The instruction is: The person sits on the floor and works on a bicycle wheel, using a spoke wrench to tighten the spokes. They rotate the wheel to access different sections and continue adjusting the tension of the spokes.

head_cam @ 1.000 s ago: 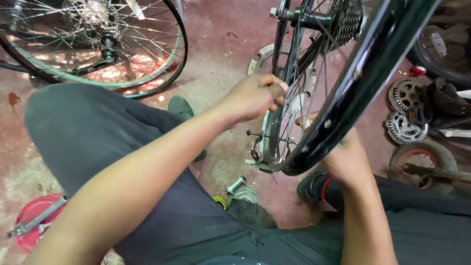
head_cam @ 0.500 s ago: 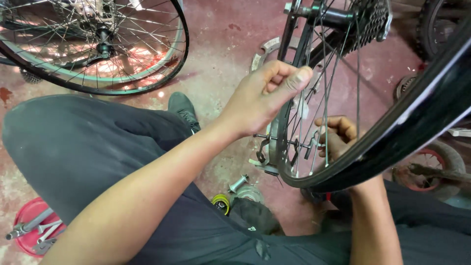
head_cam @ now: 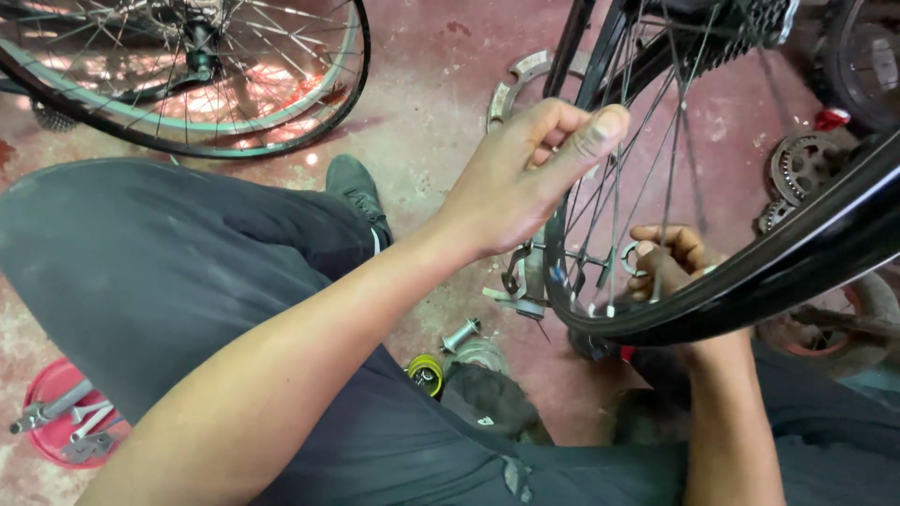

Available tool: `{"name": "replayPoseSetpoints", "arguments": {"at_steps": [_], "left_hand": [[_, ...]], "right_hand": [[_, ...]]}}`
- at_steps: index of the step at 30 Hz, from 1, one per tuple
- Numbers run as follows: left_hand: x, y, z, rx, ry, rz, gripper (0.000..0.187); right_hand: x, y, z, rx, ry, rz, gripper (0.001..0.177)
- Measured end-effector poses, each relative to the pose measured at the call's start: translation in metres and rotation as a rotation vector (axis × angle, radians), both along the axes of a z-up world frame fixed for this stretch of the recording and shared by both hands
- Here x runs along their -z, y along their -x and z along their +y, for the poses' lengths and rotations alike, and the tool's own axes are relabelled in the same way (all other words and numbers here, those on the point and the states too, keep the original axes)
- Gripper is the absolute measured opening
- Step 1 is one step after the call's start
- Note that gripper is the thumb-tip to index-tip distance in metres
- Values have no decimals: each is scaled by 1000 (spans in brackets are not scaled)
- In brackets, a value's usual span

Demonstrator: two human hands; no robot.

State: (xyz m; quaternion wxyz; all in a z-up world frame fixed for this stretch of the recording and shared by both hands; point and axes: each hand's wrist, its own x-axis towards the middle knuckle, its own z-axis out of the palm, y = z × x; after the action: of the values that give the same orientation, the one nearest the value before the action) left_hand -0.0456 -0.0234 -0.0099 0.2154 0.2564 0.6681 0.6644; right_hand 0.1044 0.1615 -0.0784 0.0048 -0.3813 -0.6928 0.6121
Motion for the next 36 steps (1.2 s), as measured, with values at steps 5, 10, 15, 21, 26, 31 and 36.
{"name": "replayPoseSetpoints", "arguments": {"at_steps": [5, 10, 15, 21, 26, 31, 36], "left_hand": [[2, -2, 2, -29, -7, 76, 64], [3, -1, 2, -46, -1, 72, 61], [10, 0, 2, -15, 28, 78, 55], [17, 3, 3, -83, 103, 175, 65], [14, 3, 2, -76, 86, 202, 60], [17, 1, 3, -72, 62, 213, 58], [20, 2, 4, 26, 70, 77, 51]], "right_hand": [[5, -1, 7, -127, -137, 22, 24], [-1, 3, -3, -13, -14, 10, 22], [12, 4, 5, -19, -127, -30, 15], [-5, 9, -8, -70, -170, -40, 12], [-1, 7, -8, -28, -143, -54, 12], [-2, 8, -11, 1, -56, 9, 7], [-3, 5, -10, -86, -159, 4, 15]]}}
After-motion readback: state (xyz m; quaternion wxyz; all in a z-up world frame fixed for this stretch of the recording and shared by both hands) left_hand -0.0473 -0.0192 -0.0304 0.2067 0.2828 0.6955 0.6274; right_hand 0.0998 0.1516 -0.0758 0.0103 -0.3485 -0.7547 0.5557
